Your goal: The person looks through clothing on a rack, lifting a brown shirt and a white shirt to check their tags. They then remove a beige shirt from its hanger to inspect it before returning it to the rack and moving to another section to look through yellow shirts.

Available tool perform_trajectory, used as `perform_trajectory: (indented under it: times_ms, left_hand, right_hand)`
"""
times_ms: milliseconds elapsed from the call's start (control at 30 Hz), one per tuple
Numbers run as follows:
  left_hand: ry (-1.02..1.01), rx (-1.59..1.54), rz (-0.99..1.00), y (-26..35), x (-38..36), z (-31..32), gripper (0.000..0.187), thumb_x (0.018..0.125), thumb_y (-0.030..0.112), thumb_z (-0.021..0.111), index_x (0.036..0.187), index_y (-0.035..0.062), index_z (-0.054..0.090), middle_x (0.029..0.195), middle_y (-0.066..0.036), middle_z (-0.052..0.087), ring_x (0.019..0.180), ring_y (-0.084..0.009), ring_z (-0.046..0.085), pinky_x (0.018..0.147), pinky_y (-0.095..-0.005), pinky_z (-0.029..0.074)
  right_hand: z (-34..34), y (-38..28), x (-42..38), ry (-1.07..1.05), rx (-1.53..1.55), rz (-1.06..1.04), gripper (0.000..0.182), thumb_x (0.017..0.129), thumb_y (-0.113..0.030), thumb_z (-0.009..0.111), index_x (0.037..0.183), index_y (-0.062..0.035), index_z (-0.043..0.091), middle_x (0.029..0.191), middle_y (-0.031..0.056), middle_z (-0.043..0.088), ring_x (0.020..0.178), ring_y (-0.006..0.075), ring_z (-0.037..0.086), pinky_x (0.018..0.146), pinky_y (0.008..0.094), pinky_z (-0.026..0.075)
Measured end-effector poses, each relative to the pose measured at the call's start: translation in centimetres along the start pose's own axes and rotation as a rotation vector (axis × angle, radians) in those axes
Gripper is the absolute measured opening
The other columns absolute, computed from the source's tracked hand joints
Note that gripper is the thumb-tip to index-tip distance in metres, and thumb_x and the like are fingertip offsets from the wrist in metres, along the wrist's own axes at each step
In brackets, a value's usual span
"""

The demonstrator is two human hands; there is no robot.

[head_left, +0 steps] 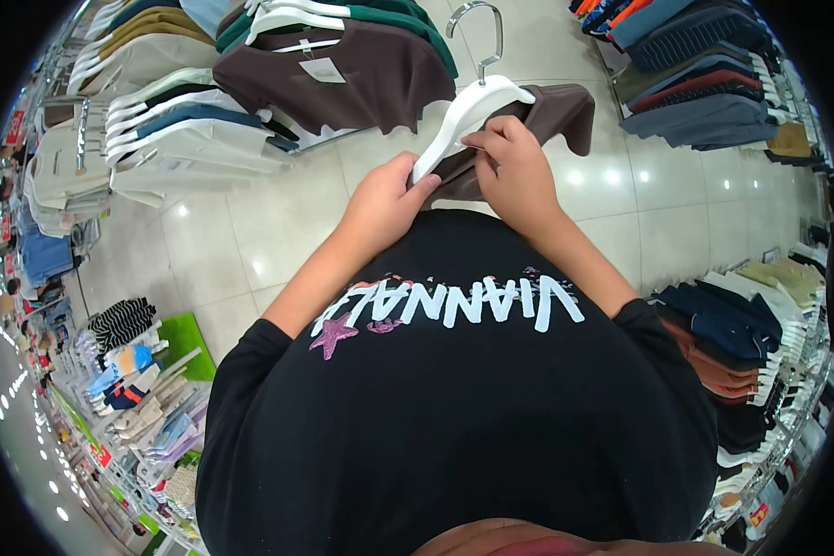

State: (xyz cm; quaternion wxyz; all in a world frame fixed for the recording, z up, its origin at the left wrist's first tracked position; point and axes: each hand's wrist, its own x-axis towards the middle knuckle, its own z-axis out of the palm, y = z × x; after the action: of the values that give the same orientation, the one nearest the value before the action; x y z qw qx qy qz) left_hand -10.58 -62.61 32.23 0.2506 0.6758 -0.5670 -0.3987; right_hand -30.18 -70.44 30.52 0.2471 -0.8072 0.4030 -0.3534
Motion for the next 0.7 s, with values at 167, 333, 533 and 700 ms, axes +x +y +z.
perform_trajectory:
  times_ms: [167,333,533,700]
  left_hand:
    - [0.003,-0.012,0.010,-0.3,-0.1,0.1,0.031,0.098,0.028,0.066,0.106,-0.0019,0.064,0.087,-0.020,0.069,0.079,-0.0351,0.067,0.074,-0.0421,0.051]
    - [0.006,-0.028,-0.023,-1.0,-0.5,-0.1,0.031,0.098,0.028,0.067,0.106,-0.0014,0.065,0.086,-0.020,0.069,0.079,-0.0346,0.066,0.074,-0.0420,0.051]
    - [-0.047,0.007,-0.033,-0.2,-1.0,-0.6,0.031,0.097,0.028,0.067,0.105,-0.0015,0.065,0.085,-0.019,0.069,0.078,-0.0345,0.066,0.074,-0.0424,0.050]
    - [-0.033,0.010,-0.005,-1.1,-1.0,-0.3,0.031,0.097,0.028,0.068,0.105,-0.0017,0.066,0.085,-0.020,0.069,0.076,-0.0338,0.066,0.074,-0.0421,0.050]
  right_hand:
    - [0.1,0.6,-0.1,0.032,0.126,-0.040,0.012,0.084,0.004,0.063,0.093,-0.0018,0.067,0.091,0.0111,0.063,0.085,0.0313,0.064,0.080,0.0404,0.052]
    - [0.9,0.6,-0.8,-0.052,0.615,0.370,0.006,0.095,0.003,0.057,0.096,-0.0028,0.059,0.087,0.0029,0.061,0.078,0.0109,0.058,0.071,0.0261,0.047]
    - [1.0,1.5,-0.1,0.198,0.825,0.434,0.013,0.100,0.000,0.054,0.112,-0.0033,0.050,0.090,0.0011,0.058,0.077,0.0052,0.052,0.067,0.0216,0.042]
    - [0.0,1.1,-0.3,0.163,1.023,0.515,0.016,0.098,0.003,0.053,0.113,-0.0047,0.051,0.092,0.0028,0.059,0.085,0.0098,0.056,0.078,0.0240,0.046]
